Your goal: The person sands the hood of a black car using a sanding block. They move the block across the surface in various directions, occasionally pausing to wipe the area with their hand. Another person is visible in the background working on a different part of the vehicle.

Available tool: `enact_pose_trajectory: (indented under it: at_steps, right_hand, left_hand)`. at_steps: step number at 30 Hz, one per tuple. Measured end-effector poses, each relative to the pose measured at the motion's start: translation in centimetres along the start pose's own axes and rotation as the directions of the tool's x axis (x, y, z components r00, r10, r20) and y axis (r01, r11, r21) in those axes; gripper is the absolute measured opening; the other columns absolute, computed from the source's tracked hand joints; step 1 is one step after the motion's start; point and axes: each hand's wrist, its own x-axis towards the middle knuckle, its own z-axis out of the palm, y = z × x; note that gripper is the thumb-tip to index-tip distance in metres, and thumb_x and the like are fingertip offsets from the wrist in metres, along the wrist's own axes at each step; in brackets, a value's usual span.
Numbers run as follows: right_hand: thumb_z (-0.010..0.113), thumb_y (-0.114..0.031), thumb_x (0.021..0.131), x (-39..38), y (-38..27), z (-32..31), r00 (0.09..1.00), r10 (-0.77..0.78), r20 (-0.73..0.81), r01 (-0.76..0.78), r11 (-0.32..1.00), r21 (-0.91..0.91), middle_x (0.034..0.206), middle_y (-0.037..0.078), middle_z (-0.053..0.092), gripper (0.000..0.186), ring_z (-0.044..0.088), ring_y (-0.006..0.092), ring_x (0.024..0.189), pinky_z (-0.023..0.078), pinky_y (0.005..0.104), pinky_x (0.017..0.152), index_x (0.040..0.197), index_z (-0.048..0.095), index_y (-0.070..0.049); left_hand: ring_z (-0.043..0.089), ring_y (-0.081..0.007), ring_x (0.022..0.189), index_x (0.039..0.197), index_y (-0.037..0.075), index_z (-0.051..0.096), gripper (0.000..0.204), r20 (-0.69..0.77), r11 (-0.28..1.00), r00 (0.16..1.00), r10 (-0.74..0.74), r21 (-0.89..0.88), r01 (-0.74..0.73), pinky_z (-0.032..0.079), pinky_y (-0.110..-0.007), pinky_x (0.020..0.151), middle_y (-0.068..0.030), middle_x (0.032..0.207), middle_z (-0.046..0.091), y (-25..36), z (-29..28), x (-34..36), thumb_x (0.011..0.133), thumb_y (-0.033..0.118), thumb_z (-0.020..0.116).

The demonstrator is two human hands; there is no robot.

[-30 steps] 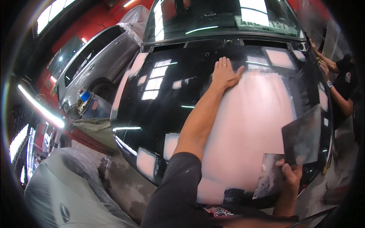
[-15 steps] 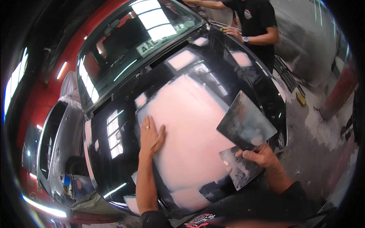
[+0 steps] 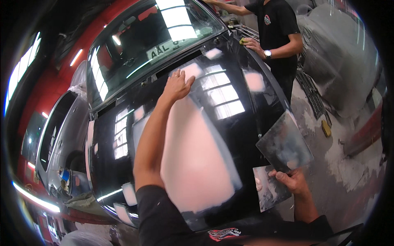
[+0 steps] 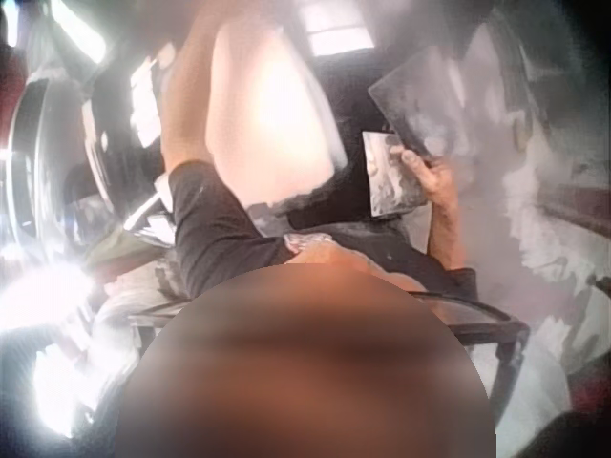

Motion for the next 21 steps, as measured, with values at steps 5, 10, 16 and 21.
enact_pose_trajectory:
  at_steps: [5, 10, 16, 21]
  right_hand:
    - [0.069, -0.012, 0.092, 4.0, -1.8, -8.4, 0.997, 0.070, -0.020, -0.069, 0.997, 0.029, 0.097, 0.008, 0.074, 0.017, 0.066, 0.0161, 0.090, 0.051, 0.0329, 0.086, 0.104, 0.072, -0.001]
    - [0.072, -0.021, 0.090, 7.2, -2.7, -14.9, 0.994, 0.031, -0.104, -0.035, 0.998, -0.042, 0.092, 0.008, 0.073, 0.021, 0.068, 0.0188, 0.089, 0.051, 0.0345, 0.087, 0.096, 0.073, -0.001]
    - [0.073, -0.023, 0.090, 9.3, -2.0, -18.7, 0.978, 0.087, -0.188, -0.099, 0.994, -0.056, 0.091, 0.009, 0.073, 0.022, 0.067, 0.0192, 0.088, 0.050, 0.0348, 0.087, 0.092, 0.073, -0.001]
    - [0.075, -0.024, 0.088, 12.4, -1.0, -18.8, 0.994, 0.059, -0.087, -0.057, 0.998, 0.019, 0.090, 0.008, 0.074, 0.023, 0.068, 0.0186, 0.087, 0.050, 0.0351, 0.086, 0.093, 0.074, -0.002]
  left_hand:
    - [0.017, -0.0375, 0.150, 0.150, -0.006, 0.030, 0.088, -0.106, 0.970, 0.966, -0.236, 0.024, 0.240, 0.015, -0.052, 0.121, -0.0228, 0.160, 0.024, 1.1, 5.8, 9.5, 0.098, 0.066, 0.029]
    - [0.016, -0.0356, 0.151, 0.152, -0.005, 0.026, 0.094, 0.013, 0.863, 0.862, -0.506, -0.001, 0.506, 0.013, -0.050, 0.122, -0.0217, 0.160, 0.024, -1.0, 7.8, 13.6, 0.096, 0.070, 0.025]
    - [0.015, -0.0356, 0.151, 0.154, -0.004, 0.022, 0.095, -0.014, 0.877, 0.877, -0.480, 0.026, 0.481, 0.011, -0.047, 0.123, -0.0219, 0.161, 0.022, -1.7, 9.1, 13.9, 0.096, 0.071, 0.024]
    - [0.020, -0.0392, 0.149, 0.149, -0.013, 0.026, 0.094, -0.018, 0.923, 0.924, -0.381, 0.058, 0.381, 0.016, -0.044, 0.122, -0.0295, 0.157, 0.025, -1.4, 9.5, 11.6, 0.099, 0.066, 0.022]
